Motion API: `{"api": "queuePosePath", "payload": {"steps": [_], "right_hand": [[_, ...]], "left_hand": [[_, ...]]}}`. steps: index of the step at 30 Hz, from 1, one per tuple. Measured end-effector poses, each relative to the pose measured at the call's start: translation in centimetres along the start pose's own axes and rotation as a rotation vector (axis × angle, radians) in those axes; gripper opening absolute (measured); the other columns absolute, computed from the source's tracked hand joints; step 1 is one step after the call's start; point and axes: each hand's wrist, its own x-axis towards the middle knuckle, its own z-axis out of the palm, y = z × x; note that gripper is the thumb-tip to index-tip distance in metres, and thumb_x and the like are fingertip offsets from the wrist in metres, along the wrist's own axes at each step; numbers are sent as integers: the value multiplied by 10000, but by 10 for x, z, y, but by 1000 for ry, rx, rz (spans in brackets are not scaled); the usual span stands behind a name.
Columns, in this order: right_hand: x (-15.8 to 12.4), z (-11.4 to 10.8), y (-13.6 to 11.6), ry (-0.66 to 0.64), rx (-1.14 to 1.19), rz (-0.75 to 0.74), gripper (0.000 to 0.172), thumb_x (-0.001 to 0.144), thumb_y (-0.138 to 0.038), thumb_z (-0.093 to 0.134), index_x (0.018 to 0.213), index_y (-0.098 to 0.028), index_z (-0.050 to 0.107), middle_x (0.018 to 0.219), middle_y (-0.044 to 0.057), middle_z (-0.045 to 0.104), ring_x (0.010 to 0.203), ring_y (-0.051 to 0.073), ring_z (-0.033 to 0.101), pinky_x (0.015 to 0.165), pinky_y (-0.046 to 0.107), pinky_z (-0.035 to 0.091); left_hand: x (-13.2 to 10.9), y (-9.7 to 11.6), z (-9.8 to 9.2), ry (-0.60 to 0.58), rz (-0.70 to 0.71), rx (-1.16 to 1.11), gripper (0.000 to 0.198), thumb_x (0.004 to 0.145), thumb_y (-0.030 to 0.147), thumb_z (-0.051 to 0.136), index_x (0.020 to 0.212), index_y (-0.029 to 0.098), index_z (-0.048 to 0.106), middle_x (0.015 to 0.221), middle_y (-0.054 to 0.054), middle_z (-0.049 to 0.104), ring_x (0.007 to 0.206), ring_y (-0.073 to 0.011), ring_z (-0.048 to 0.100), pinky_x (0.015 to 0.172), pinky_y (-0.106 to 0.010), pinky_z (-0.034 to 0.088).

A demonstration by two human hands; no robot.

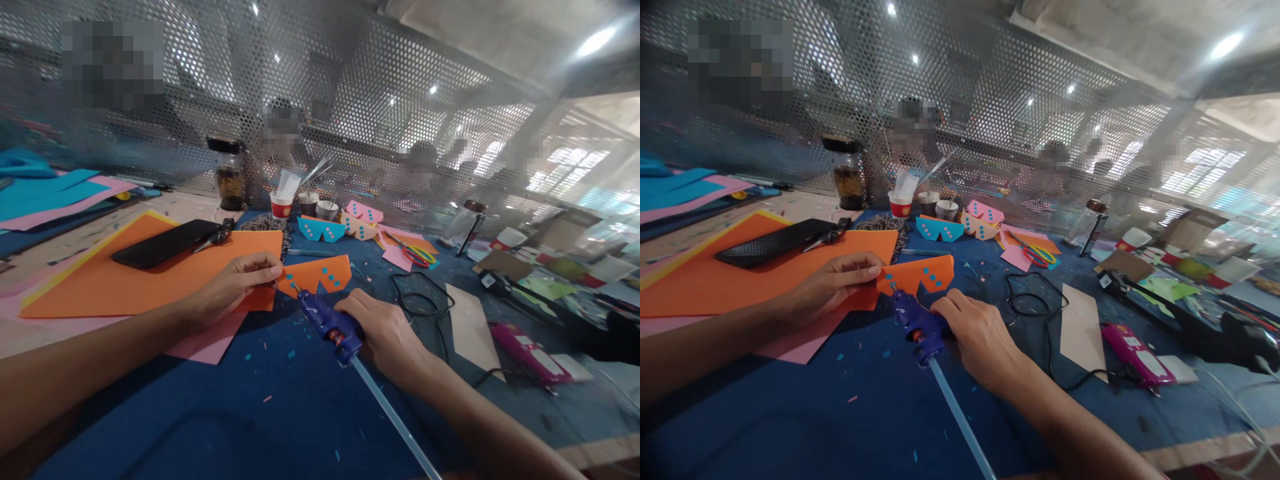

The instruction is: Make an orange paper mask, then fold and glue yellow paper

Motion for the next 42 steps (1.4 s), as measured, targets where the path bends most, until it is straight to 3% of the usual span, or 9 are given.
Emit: {"api": "queuePosePath", "payload": {"steps": [8, 33, 42], "right_hand": [[1, 1, 1, -33, 7, 9, 261, 920, -67, 613, 1133, -216, 588, 1049, 37, 622, 851, 165, 607, 742, 265, 429], [1, 3, 2, -16, 7, 3, 236, 928, -77, 614, 1121, -211, 586, 1037, 39, 621, 835, 163, 607, 738, 261, 431], [0, 3, 1, -26, -13, -3, 317, 881, -12, 582, 1129, -210, 588, 1033, 32, 622, 835, 164, 602, 712, 262, 412]], "left_hand": [[0, -1, 0, -2, -61, -40, 265, 825, 432, 816, 823, 207, 677, 790, 13, 589, 736, -129, 536, 661, -243, 431], [0, -3, -2, -7, -29, -11, 256, 829, 428, 816, 820, 204, 692, 785, 18, 602, 751, -122, 558, 683, -231, 447], [2, -3, -1, 33, -45, -45, 282, 775, 437, 854, 801, 204, 696, 798, 10, 611, 758, -131, 580, 684, -238, 471]]}}
